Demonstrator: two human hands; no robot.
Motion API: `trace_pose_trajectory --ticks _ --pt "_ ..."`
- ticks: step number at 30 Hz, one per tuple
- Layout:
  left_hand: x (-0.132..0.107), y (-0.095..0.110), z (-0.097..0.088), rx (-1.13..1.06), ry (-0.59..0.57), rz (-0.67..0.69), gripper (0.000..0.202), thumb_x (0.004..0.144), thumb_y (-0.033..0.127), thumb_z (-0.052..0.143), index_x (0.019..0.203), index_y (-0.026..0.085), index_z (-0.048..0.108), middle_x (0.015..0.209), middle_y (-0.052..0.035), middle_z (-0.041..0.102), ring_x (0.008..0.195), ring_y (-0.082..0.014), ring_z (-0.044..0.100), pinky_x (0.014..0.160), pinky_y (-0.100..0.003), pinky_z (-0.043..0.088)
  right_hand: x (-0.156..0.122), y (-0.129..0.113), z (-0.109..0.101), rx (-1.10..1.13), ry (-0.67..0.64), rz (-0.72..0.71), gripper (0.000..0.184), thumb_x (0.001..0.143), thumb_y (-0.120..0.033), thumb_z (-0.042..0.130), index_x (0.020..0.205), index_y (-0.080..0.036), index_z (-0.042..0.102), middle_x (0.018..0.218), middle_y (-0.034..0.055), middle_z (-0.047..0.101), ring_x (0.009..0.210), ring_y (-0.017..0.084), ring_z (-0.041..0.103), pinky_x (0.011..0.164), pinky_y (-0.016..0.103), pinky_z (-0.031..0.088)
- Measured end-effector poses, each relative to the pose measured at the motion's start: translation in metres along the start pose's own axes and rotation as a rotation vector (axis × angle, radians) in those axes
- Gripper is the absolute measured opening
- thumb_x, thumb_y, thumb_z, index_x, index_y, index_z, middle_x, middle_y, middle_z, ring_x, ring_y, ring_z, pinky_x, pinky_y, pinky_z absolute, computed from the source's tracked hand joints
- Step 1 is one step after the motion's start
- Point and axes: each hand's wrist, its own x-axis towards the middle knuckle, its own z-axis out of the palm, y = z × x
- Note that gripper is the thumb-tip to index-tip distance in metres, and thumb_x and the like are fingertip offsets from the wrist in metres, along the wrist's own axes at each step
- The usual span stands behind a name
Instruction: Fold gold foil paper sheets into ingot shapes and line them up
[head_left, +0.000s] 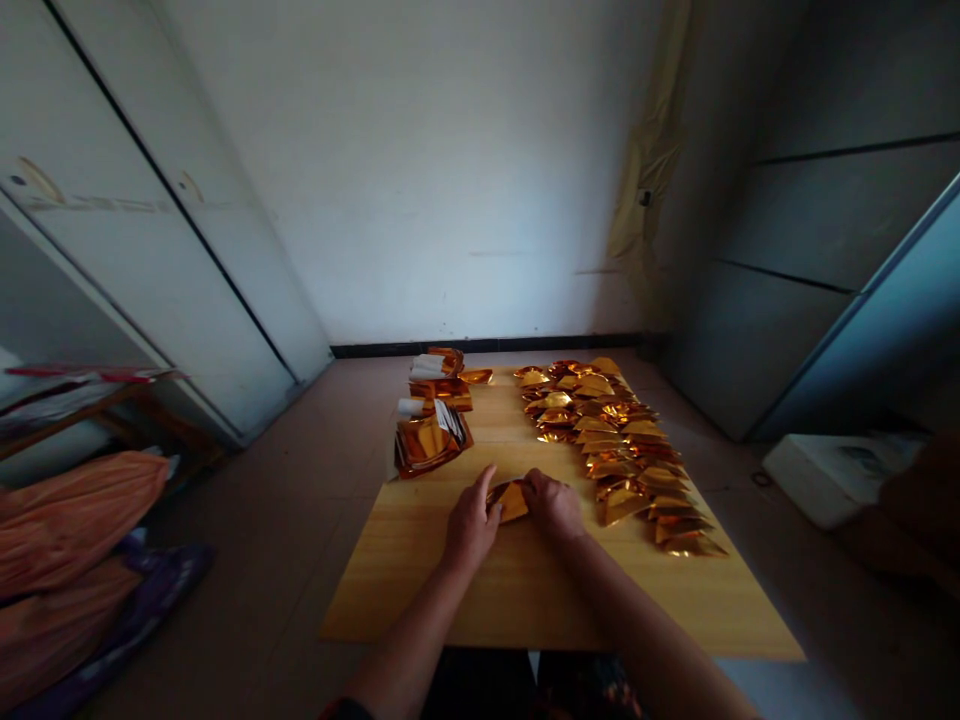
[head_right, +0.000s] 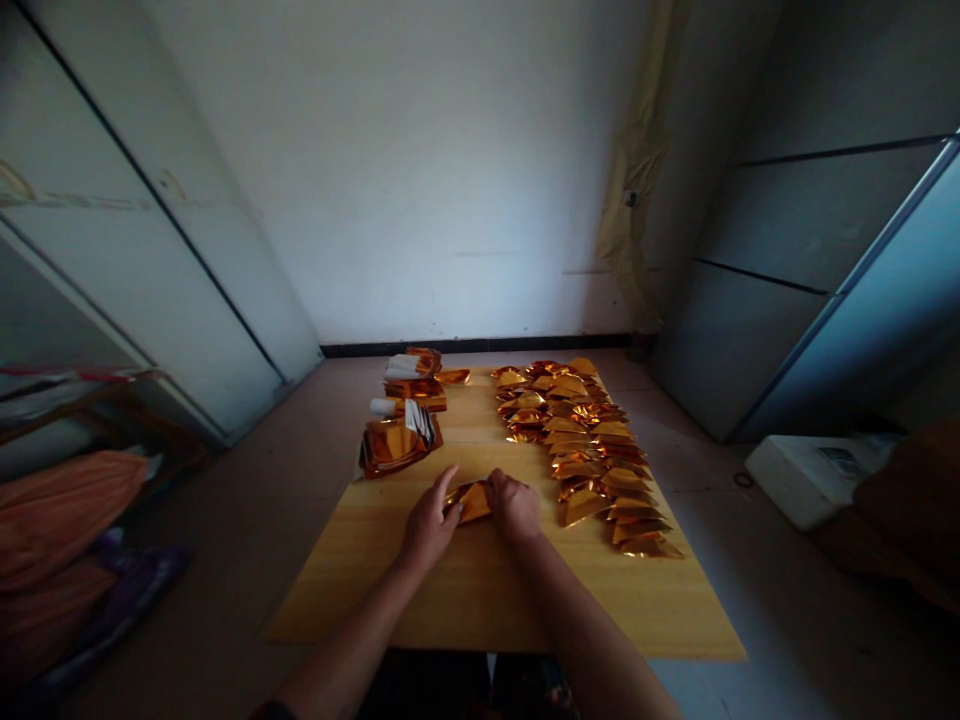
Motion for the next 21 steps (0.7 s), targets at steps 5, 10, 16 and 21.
trace_pose_trajectory --ticks 5,10,16,21 --pt "0.007 0.003 -0.001 0.248 -0.045 0.064 0.063 0.078 0.009 0.052 0.137 0.025 0.037 0.106 -0.0063 0.064 0.096 -0.0199 0.058 0.086 -0.033 0.048 0.001 -0.005 -0.002 -0.096 -0.025 -0.026 0.024 0.095 -0.039 0.038 0.093 -0.025 0.057 0.082 0.0035 0.072 0.071 0.016 0.067 0.057 0.022 0.035" --pt "0.013 -0.002 -0.001 0.295 -0.070 0.158 0.063 0.079 0.007 0.050 0.137 0.022 0.035 0.102 -0.0061 0.064 0.091 -0.0193 0.056 0.085 -0.033 0.047 -0.002 -0.003 -0.004 -0.008 -0.014 0.013 0.022 0.093 -0.038 0.040 0.101 -0.025 0.056 0.086 0.0031 0.072 0.077 0.017 0.067 0.059 0.022 0.036" --pt "0.018 -0.009 -0.002 0.294 -0.067 0.147 0.061 0.080 0.010 0.050 0.137 0.022 0.035 0.100 -0.0060 0.063 0.092 -0.0191 0.056 0.086 -0.033 0.047 0.000 -0.002 0.000 -0.021 -0.047 0.020 0.021 0.092 -0.036 0.042 0.104 -0.025 0.055 0.087 0.0033 0.072 0.077 0.016 0.067 0.059 0.022 0.036" --pt "0.018 -0.007 -0.002 0.241 -0.053 0.067 0.061 0.080 0.011 0.049 0.138 0.024 0.034 0.102 -0.0052 0.063 0.094 -0.0178 0.057 0.086 -0.031 0.047 0.003 -0.005 0.003 -0.083 -0.056 0.035 0.022 0.093 -0.032 0.037 0.100 -0.023 0.056 0.083 0.0061 0.071 0.074 0.017 0.067 0.060 0.023 0.038"
